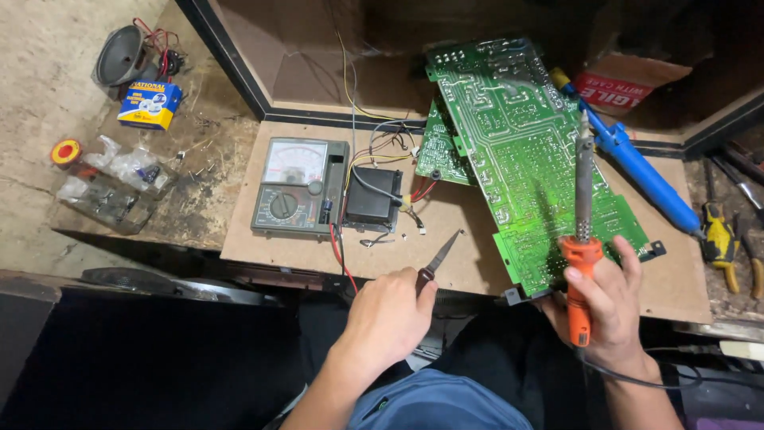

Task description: The person works on a green circuit board, using a soldering iron to heat components and pliers to remove parts. They also use a multimeter with red and black probes to test electrical connections on the board and a small component.

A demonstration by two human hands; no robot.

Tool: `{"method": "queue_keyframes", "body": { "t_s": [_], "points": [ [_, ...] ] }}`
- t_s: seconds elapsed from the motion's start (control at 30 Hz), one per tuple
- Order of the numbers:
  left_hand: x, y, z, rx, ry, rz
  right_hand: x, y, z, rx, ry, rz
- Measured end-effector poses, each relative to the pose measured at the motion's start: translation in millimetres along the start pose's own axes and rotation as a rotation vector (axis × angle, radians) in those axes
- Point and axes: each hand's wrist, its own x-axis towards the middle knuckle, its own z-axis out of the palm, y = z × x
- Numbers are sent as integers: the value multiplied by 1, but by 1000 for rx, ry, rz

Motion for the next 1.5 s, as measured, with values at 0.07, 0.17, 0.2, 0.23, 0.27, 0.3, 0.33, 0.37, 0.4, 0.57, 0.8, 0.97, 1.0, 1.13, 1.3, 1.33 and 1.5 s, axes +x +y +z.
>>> {"method": "queue_keyframes", "body": {
  "t_s": [0.07, 0.17, 0.2, 0.23, 0.27, 0.3, 0.33, 0.37, 0.4, 0.57, 0.8, 0.97, 1.0, 1.13, 1.3, 1.33, 1.5],
  "points": [
    [-5, 1, -11, -22, 10, 19, 2, -1, -4, 8, -3, -3],
    [-16, 3, -37, -78, 92, 152, 0, 5, -16, 141, 85, 86],
    [-22, 4, -48, -102, 149, 71, 0, 13, -21, 98, 284, 87],
    [-22, 8, -59, -127, 194, 17, -3, 20, -32, 24, 484, 89],
    [-18, 10, -72, -119, 178, 76, 10, 31, -48, -37, 497, 93],
    [-14, 12, -86, -37, 368, 31, 20, 39, -65, -65, 620, 199],
    [-10, 15, -101, 34, 565, -6, 31, 46, -82, -92, 747, 299],
    [1, 25, -116, 41, 561, 33, 23, 77, -100, -127, 766, 302],
    [12, 35, -132, 144, 730, 118, 15, 105, -117, -102, 754, 445],
    [108, 72, -203, 509, 942, 267, 25, 238, -156, 84, 851, 718],
    [182, 94, -207, 598, 903, 76, 51, 330, -131, 12, 662, 1321],
    [187, 84, -201, 396, 1025, 139, 17, 401, -102, 272, 905, 1245],
    [188, 83, -201, 336, 1050, 156, 0, 416, -97, 407, 717, 1306],
    [187, 77, -201, 164, 1100, 225, -35, 434, -77, 885, 597, 1473],
    [190, 71, -200, 86, 1105, 254, -53, 340, -79, 986, 382, 1489],
    [190, 70, -200, 72, 1108, 267, -45, 296, -84, 811, 321, 1407],
    [186, 71, -200, 24, 1110, 257, -81, 82, -40, 673, 624, 1314]
  ]
}}
